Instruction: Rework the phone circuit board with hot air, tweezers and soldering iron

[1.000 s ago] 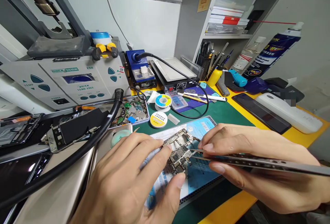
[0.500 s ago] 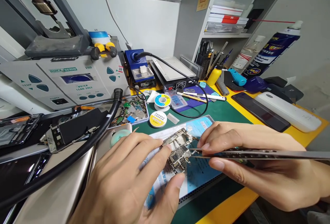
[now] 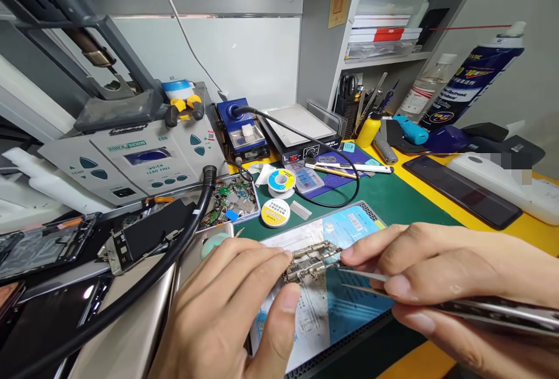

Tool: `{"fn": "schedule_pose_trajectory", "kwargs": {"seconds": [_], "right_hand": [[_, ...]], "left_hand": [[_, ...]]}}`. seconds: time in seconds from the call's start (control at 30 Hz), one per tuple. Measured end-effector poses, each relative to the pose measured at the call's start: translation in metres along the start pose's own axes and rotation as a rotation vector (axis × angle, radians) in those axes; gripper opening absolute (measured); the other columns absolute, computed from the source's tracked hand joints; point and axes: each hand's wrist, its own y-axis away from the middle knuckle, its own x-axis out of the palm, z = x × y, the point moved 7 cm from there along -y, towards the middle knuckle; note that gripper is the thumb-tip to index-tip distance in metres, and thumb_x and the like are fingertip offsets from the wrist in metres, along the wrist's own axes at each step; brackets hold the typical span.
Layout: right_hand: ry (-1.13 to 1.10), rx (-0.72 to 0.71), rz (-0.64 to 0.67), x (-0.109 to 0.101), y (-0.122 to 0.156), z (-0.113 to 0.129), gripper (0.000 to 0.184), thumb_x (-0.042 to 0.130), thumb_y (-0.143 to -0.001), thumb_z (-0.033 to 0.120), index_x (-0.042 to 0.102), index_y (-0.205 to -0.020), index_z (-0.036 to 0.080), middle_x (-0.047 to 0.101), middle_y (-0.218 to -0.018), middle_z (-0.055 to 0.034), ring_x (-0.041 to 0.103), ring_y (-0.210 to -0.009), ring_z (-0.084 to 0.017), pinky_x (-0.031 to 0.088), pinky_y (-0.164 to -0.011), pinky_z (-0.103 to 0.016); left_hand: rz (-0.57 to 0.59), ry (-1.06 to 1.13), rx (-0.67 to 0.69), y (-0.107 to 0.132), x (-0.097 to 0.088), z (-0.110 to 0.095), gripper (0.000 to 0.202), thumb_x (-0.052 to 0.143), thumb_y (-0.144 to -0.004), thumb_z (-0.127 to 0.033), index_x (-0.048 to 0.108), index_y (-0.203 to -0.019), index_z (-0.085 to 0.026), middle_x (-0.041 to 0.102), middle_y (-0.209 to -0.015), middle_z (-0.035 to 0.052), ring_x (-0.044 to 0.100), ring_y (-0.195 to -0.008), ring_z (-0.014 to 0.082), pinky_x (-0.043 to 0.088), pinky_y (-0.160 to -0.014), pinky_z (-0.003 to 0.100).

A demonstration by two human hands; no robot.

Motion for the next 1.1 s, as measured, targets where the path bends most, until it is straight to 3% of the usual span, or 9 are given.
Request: {"fn": "schedule_pose_trajectory", "kwargs": {"seconds": [0.13,0.3,0.43,0.57,0.77,0.9,1.03,1.1], "right_hand": [[-0.078,-0.049,0.029,0.004,0.004,-0.005,0.029,0.087,-0.09,0.008,0.075,-0.115,0.018,0.085,-0.092,-0.0025,0.087,-0.089,-0.023,0.073,-0.098,-0.033],[-0.117,-0.08,0.085,0.005,0.012,-0.013,0.043,0.082,-0.086,-0.003,0.073,-0.125,0.014,0.084,-0.099,-0.0049,0.085,-0.098,-0.022,0.069,-0.106,-0.037],[-0.105,-0.093,0.096,0.005,0.013,-0.01,0.04,0.083,-0.092,0.002,0.07,-0.127,0.015,0.083,-0.099,-0.0036,0.083,-0.09,-0.019,0.068,-0.109,-0.036],[-0.077,-0.088,0.107,0.007,0.014,-0.007,0.041,0.082,-0.091,0.002,0.07,-0.128,0.017,0.081,-0.099,-0.0036,0.083,-0.087,-0.02,0.066,-0.113,-0.039],[-0.019,-0.052,0.024,0.01,0.018,-0.007,0.039,0.073,-0.09,-0.002,0.073,-0.121,0.022,0.079,-0.088,-0.0017,0.082,-0.074,-0.021,0.069,-0.108,-0.035],[0.07,-0.004,-0.021,0.011,0.021,-0.005,0.033,0.068,-0.095,-0.002,0.074,-0.117,0.023,0.08,-0.085,-0.0032,0.084,-0.077,-0.021,0.07,-0.104,-0.034],[0.214,-0.039,-0.068,0.012,0.017,-0.001,0.015,0.089,-0.091,0.026,0.079,-0.102,0.029,0.08,-0.086,-0.0057,0.085,-0.084,-0.025,0.074,-0.09,-0.032],[0.272,-0.064,-0.065,0.016,0.015,0.0,0.019,0.094,-0.087,0.041,0.081,-0.096,0.029,0.08,-0.088,-0.0078,0.086,-0.088,-0.027,0.075,-0.085,-0.032]], "left_hand": [[-0.002,-0.044,0.004,0.004,0.0,0.001,0.026,0.059,-0.103,-0.013,0.07,-0.126,-0.02,0.077,-0.116,0.0018,0.067,-0.116,0.013,0.055,-0.107,0.024],[-0.025,-0.085,0.033,0.005,-0.002,0.002,0.027,0.061,-0.101,-0.014,0.073,-0.124,-0.02,0.08,-0.114,0.005,0.071,-0.114,0.0174,0.062,-0.1,0.028],[-0.081,-0.142,0.031,-0.004,-0.001,-0.001,0.03,0.064,-0.102,-0.042,0.079,-0.119,-0.022,0.082,-0.107,0.0104,0.078,-0.105,0.0282,0.069,-0.095,0.043],[-0.105,-0.188,0.026,-0.006,0.002,-0.003,0.042,0.064,-0.101,-0.058,0.081,-0.115,-0.022,0.082,-0.105,0.0115,0.078,-0.105,0.0298,0.069,-0.099,0.046],[-0.068,-0.202,0.022,0.012,0.003,0.001,0.027,0.061,-0.105,-0.039,0.075,-0.12,-0.021,0.08,-0.112,0.0096,0.075,-0.113,0.0263,0.064,-0.107,0.042],[-0.04,-0.186,0.044,0.016,0.003,0.004,0.024,0.056,-0.107,-0.025,0.068,-0.127,-0.02,0.076,-0.12,0.0071,0.068,-0.123,0.019,0.052,-0.12,0.034],[0.027,-0.174,0.116,0.014,0.006,0.003,0.027,0.062,-0.104,-0.021,0.066,-0.13,-0.017,0.073,-0.122,0.0065,0.063,-0.127,0.0157,0.042,-0.127,0.028],[0.031,-0.168,0.122,0.014,0.007,0.002,0.027,0.061,-0.105,-0.02,0.065,-0.131,-0.015,0.072,-0.122,0.0074,0.061,-0.128,0.0162,0.04,-0.129,0.029]]}}
